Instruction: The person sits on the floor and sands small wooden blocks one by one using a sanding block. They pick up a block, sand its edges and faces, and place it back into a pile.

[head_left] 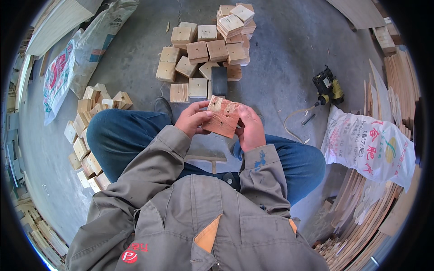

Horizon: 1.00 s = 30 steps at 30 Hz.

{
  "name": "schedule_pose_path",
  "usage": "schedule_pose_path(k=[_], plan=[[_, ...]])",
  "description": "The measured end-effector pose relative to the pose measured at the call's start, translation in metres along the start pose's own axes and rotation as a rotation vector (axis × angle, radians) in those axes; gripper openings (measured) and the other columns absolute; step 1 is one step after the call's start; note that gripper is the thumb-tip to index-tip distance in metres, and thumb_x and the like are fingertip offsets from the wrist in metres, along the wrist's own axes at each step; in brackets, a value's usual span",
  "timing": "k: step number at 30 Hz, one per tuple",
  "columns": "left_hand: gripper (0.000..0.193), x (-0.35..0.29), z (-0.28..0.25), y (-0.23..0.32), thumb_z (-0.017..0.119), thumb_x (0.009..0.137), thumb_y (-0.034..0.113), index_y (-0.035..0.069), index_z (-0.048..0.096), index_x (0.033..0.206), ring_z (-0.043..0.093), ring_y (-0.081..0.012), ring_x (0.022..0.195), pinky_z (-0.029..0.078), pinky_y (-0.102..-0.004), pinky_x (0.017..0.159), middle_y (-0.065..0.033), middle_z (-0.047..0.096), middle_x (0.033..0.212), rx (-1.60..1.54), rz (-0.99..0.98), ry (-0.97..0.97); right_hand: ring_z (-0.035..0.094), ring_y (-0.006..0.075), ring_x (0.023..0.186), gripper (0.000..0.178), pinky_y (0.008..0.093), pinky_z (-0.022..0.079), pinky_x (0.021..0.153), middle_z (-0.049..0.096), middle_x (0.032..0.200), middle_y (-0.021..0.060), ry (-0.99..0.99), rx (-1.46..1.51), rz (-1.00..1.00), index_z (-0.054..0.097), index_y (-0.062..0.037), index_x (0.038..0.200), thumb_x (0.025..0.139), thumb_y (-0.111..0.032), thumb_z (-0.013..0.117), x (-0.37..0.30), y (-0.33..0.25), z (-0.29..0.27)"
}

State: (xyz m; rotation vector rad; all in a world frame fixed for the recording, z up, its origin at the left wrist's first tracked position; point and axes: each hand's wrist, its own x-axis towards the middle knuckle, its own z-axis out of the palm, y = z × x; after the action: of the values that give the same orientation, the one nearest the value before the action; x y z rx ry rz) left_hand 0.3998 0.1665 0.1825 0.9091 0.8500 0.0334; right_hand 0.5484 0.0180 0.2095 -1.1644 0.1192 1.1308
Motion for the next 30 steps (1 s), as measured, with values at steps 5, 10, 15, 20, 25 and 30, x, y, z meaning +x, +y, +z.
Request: schedule_pose_path(k=[5, 10, 15, 20, 25, 30], plan=[[0.063, 0.001, 0.001, 0.003, 0.068, 0.092, 0.022, 0.006, 0.046, 0.149, 0.067, -0.0235, 0.114, 0.059, -0.0406, 0.087, -0.0123, 0.063, 0.132, -0.120, 0.004, -0.003, 0.059, 0.0237, 0.122, 0.062, 0.0389, 0.050, 0.104, 0.058, 0.132, 0.0147, -0.103, -0.237, -0.222, 0.053, 0.0021, 0.137, 0.084, -0.015, 0.080, 0.002, 0.011, -0.005], [0.061, 0.006, -0.004, -0.013, 0.080, 0.083, 0.017, 0.005, 0.058, 0.139, 0.063, -0.0251, 0.116, 0.054, -0.0388, 0.094, -0.0105, 0.064, 0.126, 0.547, 0.526, 0.333, 0.056, 0.0288, 0.127, 0.073, 0.0392, 0.046, 0.107, 0.056, 0.135, 0.0192, 0.059, -0.571, -0.307, 0.055, 0.0037, 0.136, 0.074, -0.020, 0.087, 0.012, 0.022, -0.014], [0.037, -0.005, 0.007, -0.005, 0.083, 0.077, 0.017, 0.004, 0.075, 0.111, 0.066, -0.0292, 0.101, 0.054, -0.0369, 0.088, -0.0139, 0.066, 0.108, 0.772, 0.753, 0.198, 0.056, 0.0359, 0.125, 0.080, 0.0416, 0.046, 0.108, 0.058, 0.131, 0.0234, 0.149, -0.994, -0.461, 0.056, 0.0047, 0.134, 0.067, -0.025, 0.089, 0.011, 0.019, -0.015], [0.026, -0.005, 0.009, -0.010, 0.080, 0.080, 0.010, 0.002, 0.076, 0.105, 0.069, -0.0234, 0.088, 0.056, -0.0336, 0.080, -0.0110, 0.068, 0.097, 0.749, 0.645, 0.139, 0.055, 0.0364, 0.126, 0.082, 0.0419, 0.045, 0.109, 0.058, 0.132, 0.0231, 0.112, -1.041, -0.459, 0.056, 0.0044, 0.133, 0.066, -0.028, 0.090, 0.007, 0.019, -0.007], [0.018, -0.004, 0.004, -0.014, 0.078, 0.082, 0.007, 0.003, 0.076, 0.100, 0.069, -0.0251, 0.083, 0.056, -0.0345, 0.077, -0.0113, 0.068, 0.092, 0.848, 0.664, 0.144, 0.053, 0.0364, 0.129, 0.082, 0.0422, 0.044, 0.110, 0.057, 0.134, 0.0230, 0.078, -1.118, -0.450, 0.056, 0.0042, 0.133, 0.065, -0.028, 0.090, 0.004, 0.018, -0.001], [0.008, -0.004, 0.008, -0.012, 0.075, 0.085, 0.008, 0.003, 0.071, 0.089, 0.065, -0.0332, 0.084, 0.053, -0.0408, 0.075, -0.0139, 0.065, 0.089, 0.914, 0.683, 0.190, 0.051, 0.0375, 0.132, 0.082, 0.0426, 0.042, 0.112, 0.055, 0.136, 0.0237, 0.057, -1.126, -0.451, 0.057, 0.0028, 0.133, 0.064, -0.027, 0.090, 0.004, 0.021, -0.001]])
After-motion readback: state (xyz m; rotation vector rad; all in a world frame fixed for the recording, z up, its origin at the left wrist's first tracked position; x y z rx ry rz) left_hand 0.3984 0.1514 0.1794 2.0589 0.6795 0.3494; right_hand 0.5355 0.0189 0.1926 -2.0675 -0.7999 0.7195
